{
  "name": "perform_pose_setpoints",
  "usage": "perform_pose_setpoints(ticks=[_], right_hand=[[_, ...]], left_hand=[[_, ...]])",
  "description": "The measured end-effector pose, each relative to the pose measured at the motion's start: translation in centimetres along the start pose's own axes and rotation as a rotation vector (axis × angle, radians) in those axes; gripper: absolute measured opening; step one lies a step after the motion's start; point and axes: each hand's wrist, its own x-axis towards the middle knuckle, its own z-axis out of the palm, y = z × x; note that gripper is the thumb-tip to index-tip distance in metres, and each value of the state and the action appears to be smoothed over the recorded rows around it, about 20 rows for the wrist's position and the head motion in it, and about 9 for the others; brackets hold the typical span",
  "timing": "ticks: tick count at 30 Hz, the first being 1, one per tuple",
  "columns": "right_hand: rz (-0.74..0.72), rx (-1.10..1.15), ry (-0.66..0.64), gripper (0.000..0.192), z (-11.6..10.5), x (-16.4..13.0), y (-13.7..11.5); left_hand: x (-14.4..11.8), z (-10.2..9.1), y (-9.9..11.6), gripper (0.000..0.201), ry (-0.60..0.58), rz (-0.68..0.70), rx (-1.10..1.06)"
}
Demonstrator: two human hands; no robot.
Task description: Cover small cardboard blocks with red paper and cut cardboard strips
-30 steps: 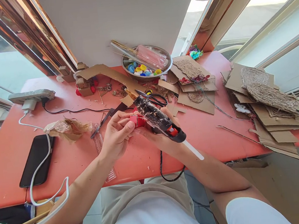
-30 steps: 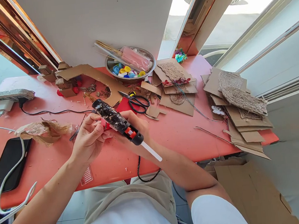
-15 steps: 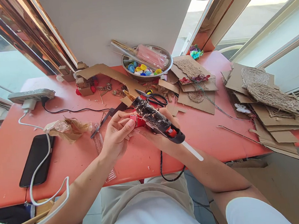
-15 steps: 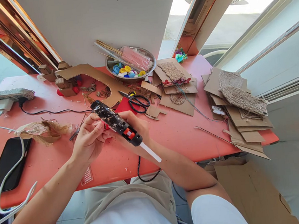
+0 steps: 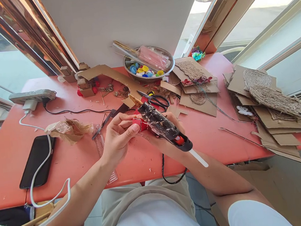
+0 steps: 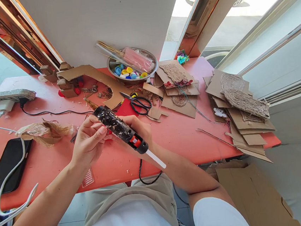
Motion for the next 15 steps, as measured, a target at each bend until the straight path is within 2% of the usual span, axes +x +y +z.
perform_pose_setpoints(ticks=[7, 10, 15], right_hand=[[-0.119, 0.068, 0.029, 0.034, 0.0, -0.5, 0.6], [-0.096, 0.090, 0.046, 0.032, 0.1, -0.6, 0.8], [0.004, 0.109, -0.002, 0.028, 0.0, -0.9, 1.1]], left_hand=[[-0.2, 0.0, -0.2, 0.051, 0.025, 0.122, 0.100], [-0.3, 0.0, -0.1, 0.048, 0.021, 0.135, 0.125], [-0.2, 0.1, 0.1, 0.046, 0.002, 0.142, 0.137]])
